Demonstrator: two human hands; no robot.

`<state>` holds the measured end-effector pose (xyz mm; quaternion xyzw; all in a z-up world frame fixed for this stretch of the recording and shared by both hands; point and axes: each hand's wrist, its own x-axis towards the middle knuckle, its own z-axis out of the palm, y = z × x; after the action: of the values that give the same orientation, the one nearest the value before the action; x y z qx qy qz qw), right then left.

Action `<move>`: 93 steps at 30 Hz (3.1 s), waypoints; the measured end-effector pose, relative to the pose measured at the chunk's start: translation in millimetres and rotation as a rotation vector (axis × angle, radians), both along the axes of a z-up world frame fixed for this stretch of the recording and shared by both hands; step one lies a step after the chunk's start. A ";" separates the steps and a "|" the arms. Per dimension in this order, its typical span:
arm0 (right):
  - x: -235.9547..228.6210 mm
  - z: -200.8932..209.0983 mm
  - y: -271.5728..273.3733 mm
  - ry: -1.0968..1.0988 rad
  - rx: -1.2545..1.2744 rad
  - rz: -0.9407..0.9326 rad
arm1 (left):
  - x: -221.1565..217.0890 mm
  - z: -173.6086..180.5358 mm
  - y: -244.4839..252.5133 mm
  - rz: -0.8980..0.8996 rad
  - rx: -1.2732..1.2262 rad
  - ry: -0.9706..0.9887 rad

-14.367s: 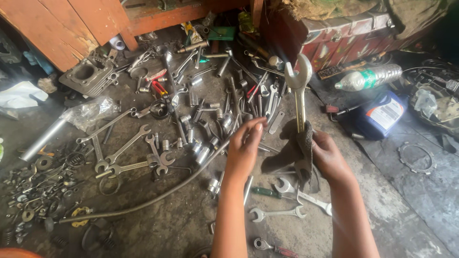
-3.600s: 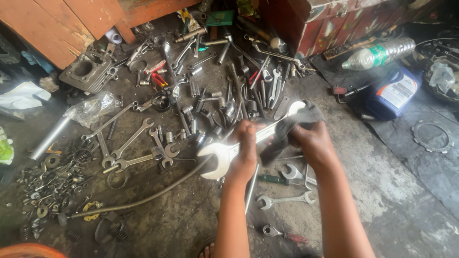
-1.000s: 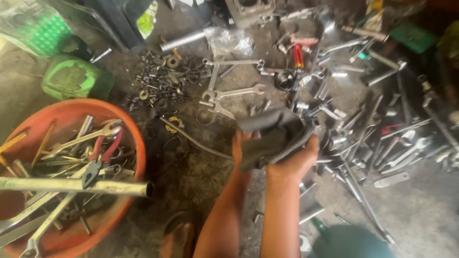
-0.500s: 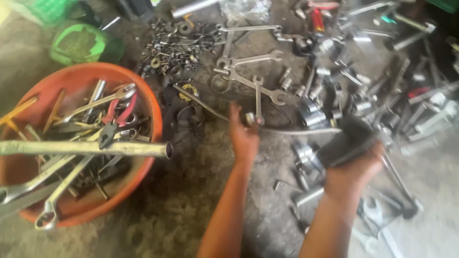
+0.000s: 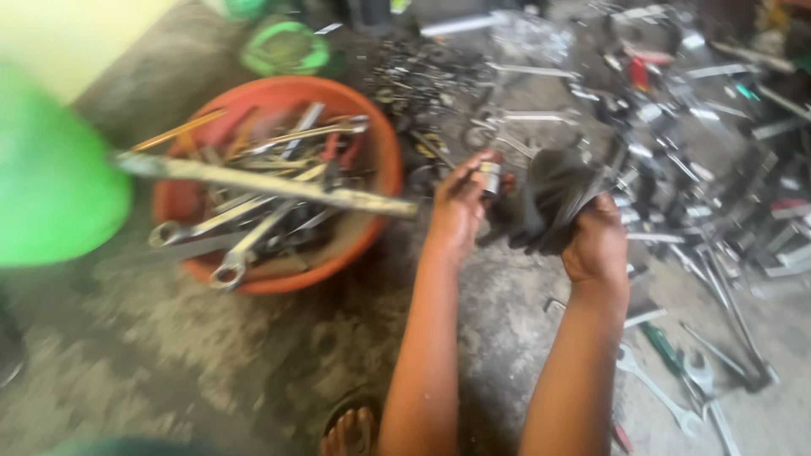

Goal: The person picks up various tools from a floor covered in mechanical parts, wipes them one by one using a dark cloth, and moves them into or near a red plastic bin.

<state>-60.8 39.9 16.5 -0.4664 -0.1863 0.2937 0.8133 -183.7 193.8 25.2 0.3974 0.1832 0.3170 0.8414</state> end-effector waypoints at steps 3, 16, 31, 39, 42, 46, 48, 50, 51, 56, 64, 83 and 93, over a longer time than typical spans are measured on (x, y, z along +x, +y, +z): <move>-22.8 13.2 27.8 -0.273 -0.395 0.045 | -22.9 18.6 11.7 0.001 0.366 0.430; -97.6 27.0 97.5 -0.903 -0.415 0.093 | -55.8 -23.8 35.1 0.194 -0.047 0.106; -135.4 29.2 136.1 -0.725 -0.361 0.199 | -122.5 16.4 72.5 0.238 -0.021 0.470; -138.4 0.8 187.2 -0.515 -0.446 0.376 | -153.8 15.3 80.5 0.441 -0.006 0.338; -144.3 -1.4 188.2 -0.371 -0.263 0.479 | -160.0 -0.8 74.1 0.510 0.132 0.239; -157.5 -12.3 205.2 -0.119 -0.273 0.546 | -169.4 -7.1 77.4 0.552 0.354 0.213; -160.2 -23.5 217.7 -0.057 -0.303 0.528 | -173.6 -2.8 77.8 0.534 0.353 0.255; -159.4 -34.3 223.5 -0.022 -0.320 0.503 | -176.1 -0.5 75.0 0.486 0.250 0.368; -156.0 -36.7 222.8 -0.011 -0.286 0.517 | -173.7 -0.3 76.8 0.496 0.277 0.358; -148.8 -19.1 205.8 -0.007 -0.192 0.665 | -174.4 -3.8 85.3 0.581 0.431 0.297; -151.7 -17.7 198.8 0.165 0.009 0.641 | -175.0 -15.2 67.6 0.521 0.172 0.189; -181.3 -14.9 198.0 0.128 0.070 0.609 | -203.0 28.0 65.2 0.558 0.479 0.206; -186.4 -16.9 189.6 0.320 0.172 0.730 | -218.5 32.4 66.5 0.557 0.348 0.158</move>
<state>-247.2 229.5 -0.4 -0.2482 -0.2344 0.6154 0.7104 -402.1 260.4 57.6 0.4930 0.2927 0.5296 0.6251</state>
